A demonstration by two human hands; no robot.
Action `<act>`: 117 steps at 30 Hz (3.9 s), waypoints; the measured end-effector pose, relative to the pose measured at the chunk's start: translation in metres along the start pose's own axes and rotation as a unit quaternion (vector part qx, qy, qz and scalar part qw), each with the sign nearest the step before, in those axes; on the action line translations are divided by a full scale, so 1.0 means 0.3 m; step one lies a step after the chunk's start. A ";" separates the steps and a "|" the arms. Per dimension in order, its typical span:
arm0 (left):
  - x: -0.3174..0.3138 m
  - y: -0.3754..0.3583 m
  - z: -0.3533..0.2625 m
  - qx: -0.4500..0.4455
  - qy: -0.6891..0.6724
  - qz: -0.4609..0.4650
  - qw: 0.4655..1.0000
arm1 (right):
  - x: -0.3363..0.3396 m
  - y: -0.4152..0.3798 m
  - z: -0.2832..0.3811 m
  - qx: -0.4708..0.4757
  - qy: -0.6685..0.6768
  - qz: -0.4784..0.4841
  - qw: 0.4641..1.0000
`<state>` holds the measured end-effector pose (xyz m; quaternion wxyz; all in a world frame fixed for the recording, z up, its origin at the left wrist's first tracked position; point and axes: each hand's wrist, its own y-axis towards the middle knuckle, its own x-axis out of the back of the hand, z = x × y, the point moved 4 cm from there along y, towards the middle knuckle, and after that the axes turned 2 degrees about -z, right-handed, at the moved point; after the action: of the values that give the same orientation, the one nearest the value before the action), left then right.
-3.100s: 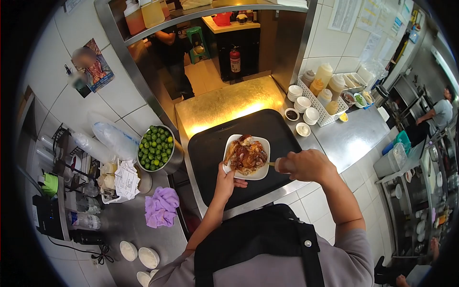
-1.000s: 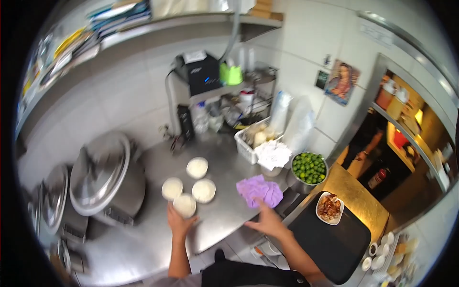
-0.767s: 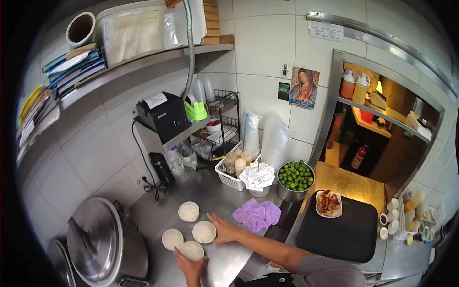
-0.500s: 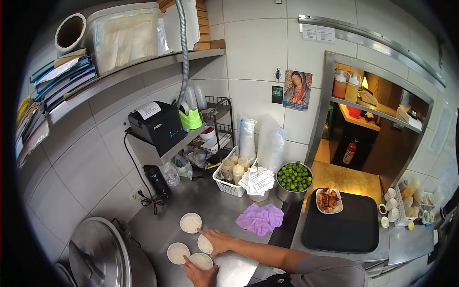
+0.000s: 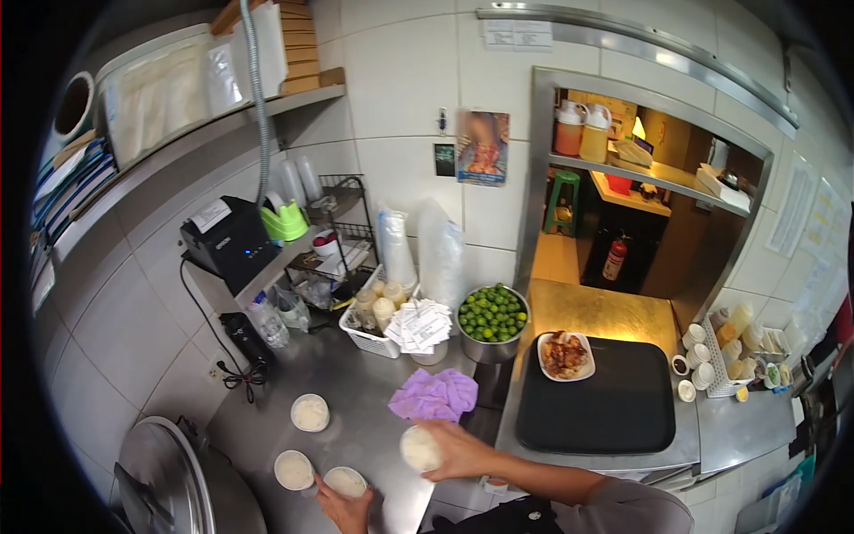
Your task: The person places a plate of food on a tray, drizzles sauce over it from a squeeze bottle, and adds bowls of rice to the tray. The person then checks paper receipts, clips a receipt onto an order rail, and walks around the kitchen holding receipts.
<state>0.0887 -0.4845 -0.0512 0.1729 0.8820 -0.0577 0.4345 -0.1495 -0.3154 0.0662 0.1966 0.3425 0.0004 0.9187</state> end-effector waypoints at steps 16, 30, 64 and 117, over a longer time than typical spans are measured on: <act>-0.472 -0.747 -1.367 -0.490 -0.138 0.457 0.730 | 0.829 -1.018 -0.689 -0.365 -0.210 -0.274 0.864; -0.820 -0.767 -1.907 -0.536 0.038 0.483 0.691 | 1.119 -0.949 -1.019 -0.276 -0.184 -0.261 0.907; 0.133 0.375 0.125 0.106 0.080 0.070 0.989 | -0.639 0.892 0.053 0.083 -0.279 0.232 0.928; -0.331 -0.759 -0.942 -0.115 -0.425 0.064 0.896 | 0.838 -1.102 -0.552 -0.090 -0.095 -0.359 0.924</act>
<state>-0.1259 -0.1763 -0.0283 0.2037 0.9511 -0.2314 0.0188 -0.3072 0.1028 0.0529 0.5426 0.3860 0.0220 0.7457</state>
